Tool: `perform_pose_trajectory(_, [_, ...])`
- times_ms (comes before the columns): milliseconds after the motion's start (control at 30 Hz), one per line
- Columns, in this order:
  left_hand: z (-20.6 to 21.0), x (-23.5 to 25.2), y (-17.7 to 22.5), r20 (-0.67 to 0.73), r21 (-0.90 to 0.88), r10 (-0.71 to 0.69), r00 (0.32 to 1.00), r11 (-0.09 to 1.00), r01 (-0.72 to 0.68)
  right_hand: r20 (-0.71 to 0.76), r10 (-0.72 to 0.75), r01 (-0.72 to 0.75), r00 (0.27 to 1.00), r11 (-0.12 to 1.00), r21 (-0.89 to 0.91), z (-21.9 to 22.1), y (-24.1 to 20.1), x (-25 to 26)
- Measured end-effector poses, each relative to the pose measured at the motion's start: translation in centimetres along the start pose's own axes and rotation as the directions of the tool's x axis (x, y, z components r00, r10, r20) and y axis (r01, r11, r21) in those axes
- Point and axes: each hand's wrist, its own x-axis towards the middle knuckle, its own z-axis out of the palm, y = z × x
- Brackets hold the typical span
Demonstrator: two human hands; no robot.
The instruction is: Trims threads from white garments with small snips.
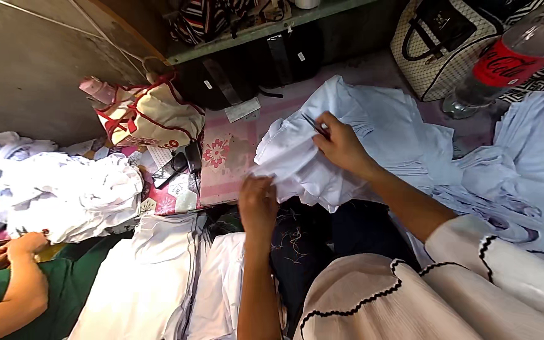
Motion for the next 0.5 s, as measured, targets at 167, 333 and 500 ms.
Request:
perform_pose_trajectory(167, [3.6, 1.9, 0.9, -0.175, -0.074, 0.067, 0.982, 0.994, -0.081, -0.039, -0.007, 0.009, 0.999, 0.999, 0.05, 6.1, 1.5, 10.1])
perform_pose_trajectory(333, [12.2, -4.4, 3.4, 0.202, -0.14, 0.117, 0.972, 0.986, -0.09, -0.119, -0.016, 0.023, 0.993, 0.998, 0.059, 10.1, 7.9, 10.1])
perform_pose_trajectory(500, [8.7, -2.4, 1.4, 0.31, -0.659, -0.179, 0.934, 0.667, 0.347, -0.181, -0.018, 0.077, 0.983, 0.944, 0.321, 4.6, 5.8, -0.6])
